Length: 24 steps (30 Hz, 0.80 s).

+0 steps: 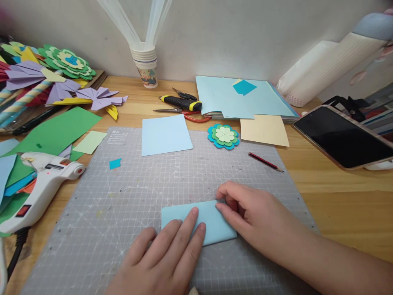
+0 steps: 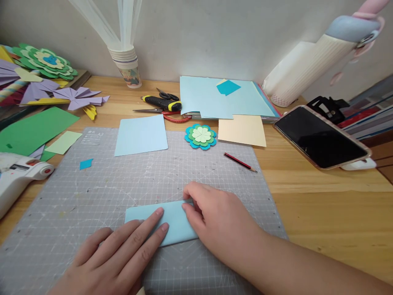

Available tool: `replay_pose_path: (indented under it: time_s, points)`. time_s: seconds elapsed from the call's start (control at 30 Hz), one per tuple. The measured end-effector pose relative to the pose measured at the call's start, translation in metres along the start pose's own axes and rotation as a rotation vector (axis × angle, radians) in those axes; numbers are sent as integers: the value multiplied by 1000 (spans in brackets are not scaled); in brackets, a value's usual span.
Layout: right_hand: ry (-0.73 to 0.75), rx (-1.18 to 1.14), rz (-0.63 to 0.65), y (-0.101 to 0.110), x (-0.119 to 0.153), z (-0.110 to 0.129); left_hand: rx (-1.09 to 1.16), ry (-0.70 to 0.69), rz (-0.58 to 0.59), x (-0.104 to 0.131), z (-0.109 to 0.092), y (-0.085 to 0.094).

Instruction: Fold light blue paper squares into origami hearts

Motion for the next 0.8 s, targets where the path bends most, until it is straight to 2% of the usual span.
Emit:
replay_pose_path:
  time_s: [0.23, 0.47, 0.7, 0.8]
  points:
    - [8, 10, 6, 0, -1, 1, 87, 85, -67, -2, 1, -1]
    - [22, 8, -4, 1, 0, 3, 49, 58, -4, 0, 0, -3]
    - [29, 19, -11, 0, 0, 0, 70, 51, -47, -2, 1, 1]
    - [113, 25, -39, 2, 4, 7, 45, 20, -41, -2, 0, 1]
Point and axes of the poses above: each hand's wrist, its own x-axis away from the middle knuckle, its own y-axis out of the back of the hand, z = x × y, the point moved 6 cm from there along -x, towards the middle knuckle, and after that the axes turned 3 degrees about z, right-handed, at the moved point
